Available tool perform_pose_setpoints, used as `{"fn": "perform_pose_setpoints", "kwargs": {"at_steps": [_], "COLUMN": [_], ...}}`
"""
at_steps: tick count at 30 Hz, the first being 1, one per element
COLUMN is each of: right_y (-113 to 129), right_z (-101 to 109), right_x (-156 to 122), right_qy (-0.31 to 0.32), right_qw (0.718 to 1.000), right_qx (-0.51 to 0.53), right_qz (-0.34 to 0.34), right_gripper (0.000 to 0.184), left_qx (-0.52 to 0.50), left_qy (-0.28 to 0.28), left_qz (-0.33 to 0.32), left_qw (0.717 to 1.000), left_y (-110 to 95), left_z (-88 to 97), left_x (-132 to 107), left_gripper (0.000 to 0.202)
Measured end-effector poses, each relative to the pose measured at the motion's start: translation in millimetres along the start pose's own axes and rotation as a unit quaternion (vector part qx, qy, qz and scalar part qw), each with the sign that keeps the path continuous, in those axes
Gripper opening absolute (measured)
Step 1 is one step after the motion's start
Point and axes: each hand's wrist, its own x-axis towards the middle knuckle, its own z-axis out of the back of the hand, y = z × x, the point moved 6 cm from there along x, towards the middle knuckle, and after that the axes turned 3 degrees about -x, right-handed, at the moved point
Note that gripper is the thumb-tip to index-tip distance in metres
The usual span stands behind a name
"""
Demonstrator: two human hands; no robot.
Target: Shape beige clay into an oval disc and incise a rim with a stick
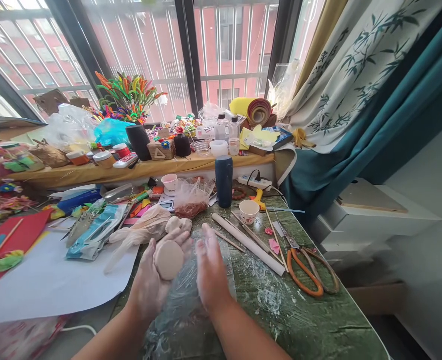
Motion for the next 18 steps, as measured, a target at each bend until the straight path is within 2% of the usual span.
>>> {"fn": "perform_pose_setpoints", "kwargs": {"at_steps": [1,2,3,4,5,6,7,9,10,11,12,13,14,15,16,17,18], "right_y": [-9,-17,-20,-20,-18,-14,-9,1,7,13,20,27,32,35,35,33,31], "right_z": [-1,-5,-10,-14,-15,-13,-8,4,10,14,14,10,4,-3,-7,-7,-2], "right_x": [2,3,4,3,4,6,9,15,18,19,19,17,13,9,5,4,5], "right_qy": [0.006,0.038,0.083,0.129,0.159,0.168,0.158,0.109,0.079,0.058,0.056,0.071,0.098,0.126,0.140,0.125,0.086], "right_qw": [0.996,0.983,0.965,0.947,0.933,0.926,0.926,0.943,0.959,0.977,0.992,0.997,0.986,0.965,0.943,0.934,0.941], "right_qx": [0.070,0.135,0.188,0.227,0.254,0.275,0.288,0.282,0.252,0.195,0.111,0.007,-0.100,-0.193,-0.258,-0.288,-0.283], "right_qz": [-0.061,-0.116,-0.160,-0.189,-0.201,-0.197,-0.184,-0.139,-0.102,-0.059,-0.013,0.037,0.086,0.128,0.157,0.170,0.163], "right_gripper": [0.066,0.070,0.076,0.080,0.082,0.082,0.080,0.077,0.075,0.073,0.071,0.069,0.070,0.072,0.074,0.074,0.071], "left_qx": [0.072,0.162,0.252,0.332,0.381,0.402,0.391,0.286,0.210,0.131,0.055,-0.014,-0.073,-0.118,-0.147,-0.161,-0.162], "left_qy": [0.017,0.063,0.121,0.177,0.208,0.215,0.192,0.095,0.047,0.020,0.014,0.033,0.064,0.097,0.119,0.123,0.109], "left_qz": [-0.070,-0.118,-0.148,-0.163,-0.179,-0.193,-0.209,-0.203,-0.165,-0.099,-0.019,0.060,0.124,0.167,0.187,0.183,0.161], "left_qw": [0.995,0.978,0.949,0.912,0.883,0.869,0.876,0.932,0.963,0.986,0.998,0.998,0.988,0.974,0.964,0.962,0.967], "left_y": [-11,-17,-19,-17,-16,-15,-15,-14,-8,3,16,28,36,41,41,38,34], "left_z": [-4.7,-13.2,-22.8,-30.9,-35.0,-35.6,-32.5,-16.7,-7.5,-1.0,1.5,-0.7,-5.5,-10.5,-13.8,-14.3,-12.3], "left_x": [-3,-6,-9,-13,-16,-17,-15,-8,-4,1,5,6,6,5,3,3,4], "left_gripper": [0.060,0.063,0.066,0.070,0.072,0.071,0.066,0.052,0.046,0.043,0.044,0.048,0.053,0.058,0.061,0.060,0.058]}}
